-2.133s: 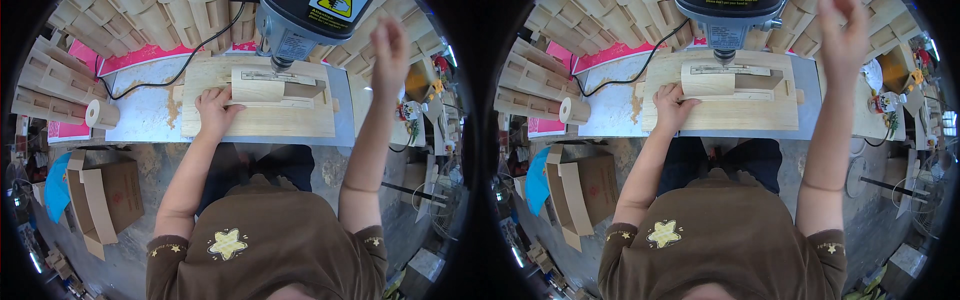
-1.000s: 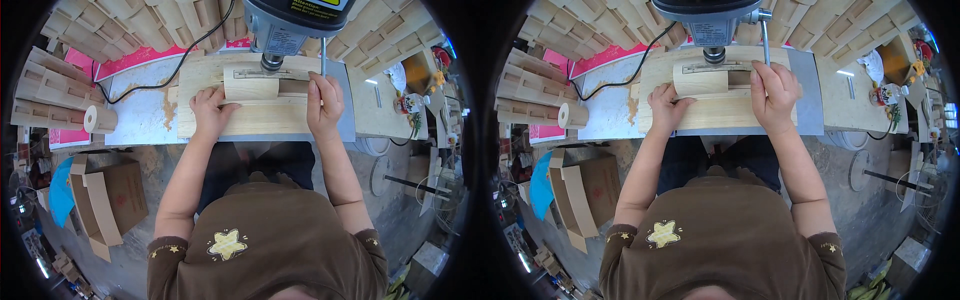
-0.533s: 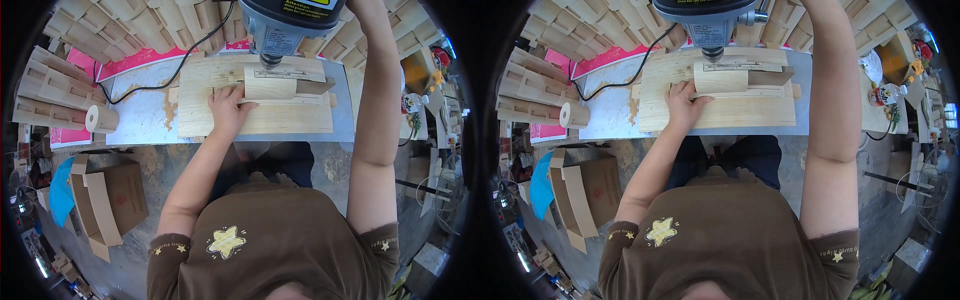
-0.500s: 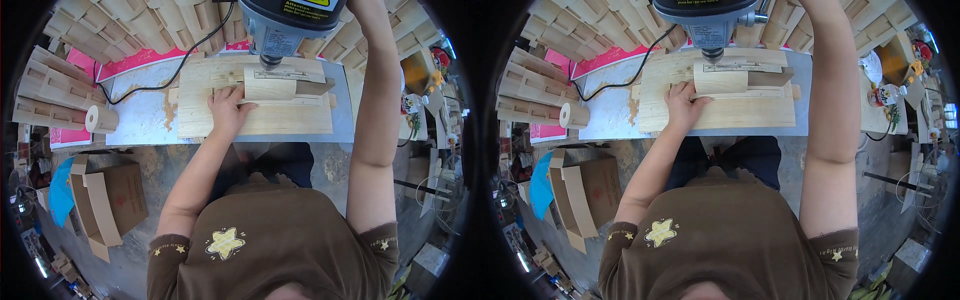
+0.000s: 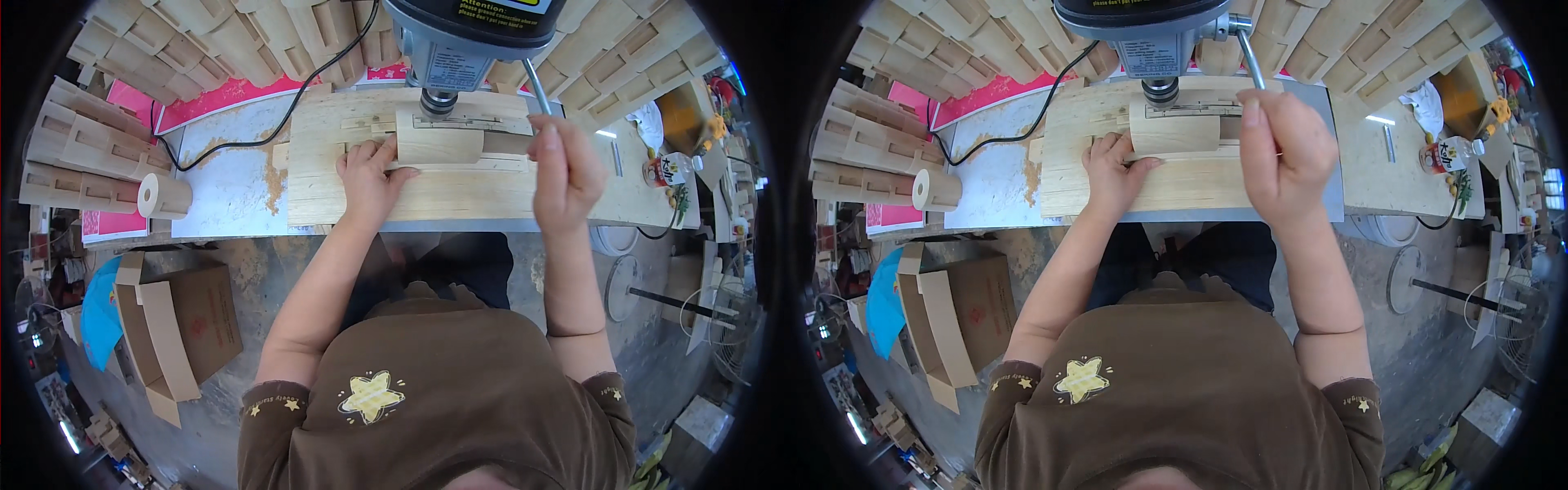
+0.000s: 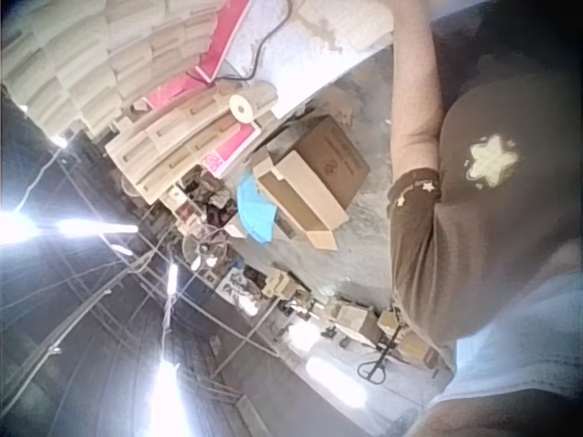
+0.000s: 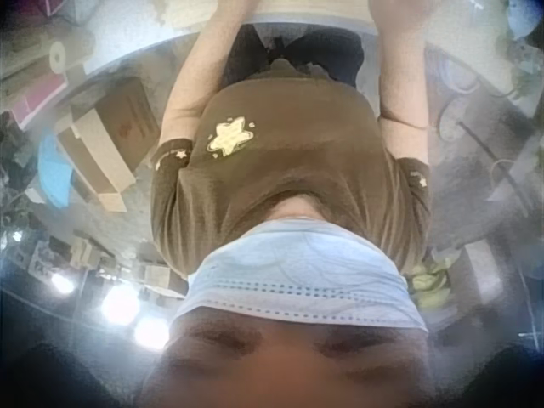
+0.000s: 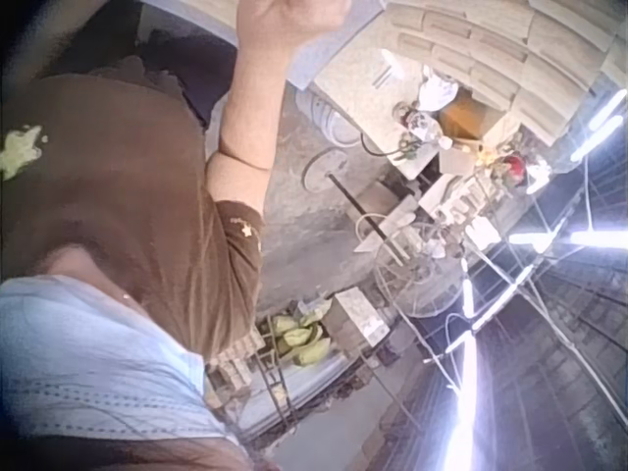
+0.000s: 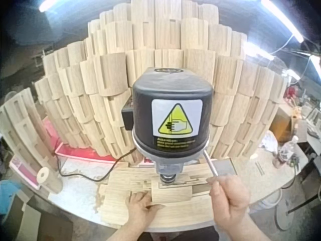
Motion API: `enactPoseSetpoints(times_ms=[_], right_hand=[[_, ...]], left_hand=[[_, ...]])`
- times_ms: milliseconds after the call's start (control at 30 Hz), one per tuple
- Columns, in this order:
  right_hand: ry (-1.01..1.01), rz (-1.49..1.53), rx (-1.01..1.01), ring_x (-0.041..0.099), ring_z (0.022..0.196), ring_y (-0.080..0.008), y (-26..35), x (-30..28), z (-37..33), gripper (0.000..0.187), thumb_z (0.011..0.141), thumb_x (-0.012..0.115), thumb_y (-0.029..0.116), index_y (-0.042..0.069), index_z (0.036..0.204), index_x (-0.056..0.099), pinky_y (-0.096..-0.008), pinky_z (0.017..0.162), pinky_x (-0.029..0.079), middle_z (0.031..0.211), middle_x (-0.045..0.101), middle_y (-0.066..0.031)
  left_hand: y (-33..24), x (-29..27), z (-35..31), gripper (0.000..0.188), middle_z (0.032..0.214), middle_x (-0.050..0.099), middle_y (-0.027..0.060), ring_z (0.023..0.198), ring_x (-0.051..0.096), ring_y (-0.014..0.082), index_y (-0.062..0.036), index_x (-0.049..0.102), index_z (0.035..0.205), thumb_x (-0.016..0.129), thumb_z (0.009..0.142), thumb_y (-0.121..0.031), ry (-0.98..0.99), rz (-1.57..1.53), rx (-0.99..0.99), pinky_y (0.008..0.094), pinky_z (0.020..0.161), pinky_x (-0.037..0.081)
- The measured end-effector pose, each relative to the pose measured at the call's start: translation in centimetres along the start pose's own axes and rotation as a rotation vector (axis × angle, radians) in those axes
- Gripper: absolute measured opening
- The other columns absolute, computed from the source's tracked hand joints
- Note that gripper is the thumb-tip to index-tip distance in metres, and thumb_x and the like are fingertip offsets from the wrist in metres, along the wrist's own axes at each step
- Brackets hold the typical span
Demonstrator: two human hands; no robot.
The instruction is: The person is using a drill press to drill holes into cylindrical wood pieces using a wooden guide jig.
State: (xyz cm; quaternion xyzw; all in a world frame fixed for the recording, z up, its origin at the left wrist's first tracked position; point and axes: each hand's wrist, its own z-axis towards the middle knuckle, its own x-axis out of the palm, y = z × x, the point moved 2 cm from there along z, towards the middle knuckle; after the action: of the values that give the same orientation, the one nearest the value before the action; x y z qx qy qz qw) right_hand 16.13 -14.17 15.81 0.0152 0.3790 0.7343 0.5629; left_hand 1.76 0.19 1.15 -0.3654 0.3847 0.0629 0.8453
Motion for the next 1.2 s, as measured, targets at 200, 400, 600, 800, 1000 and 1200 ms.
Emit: enactPoseSetpoints(times_ms=[200,400,600,800,1000,1200], right_hand=[[-0.104,0.01,-0.22,0.048,0.058,-0.0216,-4.9,3.5,-3.1,0.013,0.08,0.055,0.0,0.001,0.092,0.061,-0.0308,0.055,0.038,0.072,0.057,-0.0079],[-0.097,0.023,-0.24,0.05,0.061,-0.0217,-4.6,3.3,-3.0,0.013,0.079,0.057,-0.001,0.0,0.091,0.06,-0.0315,0.058,0.039,0.073,0.058,-0.0087],[-0.138,-0.042,-0.134,0.051,0.055,-0.0166,1.3,-0.8,3.7,0.008,0.083,0.06,0.008,0.0,0.081,0.06,-0.0286,0.049,0.038,0.064,0.054,-0.0101],[-0.072,-0.099,0.174,0.052,0.068,-0.0124,-0.4,0.3,14.9,0.028,0.09,0.051,0.022,-0.003,0.081,0.061,-0.0253,0.06,0.041,0.069,0.057,-0.0071],[0.232,0.307,0.159,0.056,0.085,-0.0128,-5.7,0.1,11.8,0.025,0.09,0.056,0.021,-0.001,0.102,0.059,-0.0265,0.074,0.043,0.09,0.062,-0.0065],[0.626,-0.199,0.075,0.057,0.1,-0.0251,-9.5,1.2,0.0,0.033,0.078,0.068,0.019,0.005,0.107,0.06,-0.0351,0.082,0.043,0.102,0.063,-0.0089]], left_hand=[[0.0,0.1,0.1,0.054,0.079,0.055,0.001,0.082,0.052,0.0201,-0.0127,0.064,0.11,0.079,0.06,-0.027,-0.005,0.007,-0.009,0.0386,0.085,0.031],[0.0,0.3,0.0,0.052,0.079,0.055,0.0011,0.083,0.052,0.0201,-0.0127,0.064,0.108,0.079,0.06,-0.027,0.003,0.024,-0.014,0.0386,0.084,0.031],[0.4,-0.1,0.0,0.054,0.083,0.057,0.0017,0.09,0.052,0.0219,-0.0119,0.065,0.109,0.079,0.06,-0.03,0.052,-0.024,-0.06,0.041,0.085,0.029],[0.2,0.3,1.1,0.053,0.084,0.057,0.0014,0.092,0.052,0.0203,-0.0108,0.065,0.106,0.081,0.058,-0.027,0.145,-0.265,-0.205,0.0413,0.089,0.026],[0.5,0.2,0.8,0.044,0.094,0.055,0.0,0.094,0.053,0.0163,-0.0095,0.064,0.104,0.079,0.063,-0.017,0.083,-0.178,-0.137,0.0373,0.1,0.019],[1.1,0.0,1.0,0.041,0.098,0.049,0.0023,0.097,0.05,0.0166,-0.0063,0.064,0.1,0.078,0.062,-0.008,0.071,-0.351,-0.119,0.037,0.097,0.03]])
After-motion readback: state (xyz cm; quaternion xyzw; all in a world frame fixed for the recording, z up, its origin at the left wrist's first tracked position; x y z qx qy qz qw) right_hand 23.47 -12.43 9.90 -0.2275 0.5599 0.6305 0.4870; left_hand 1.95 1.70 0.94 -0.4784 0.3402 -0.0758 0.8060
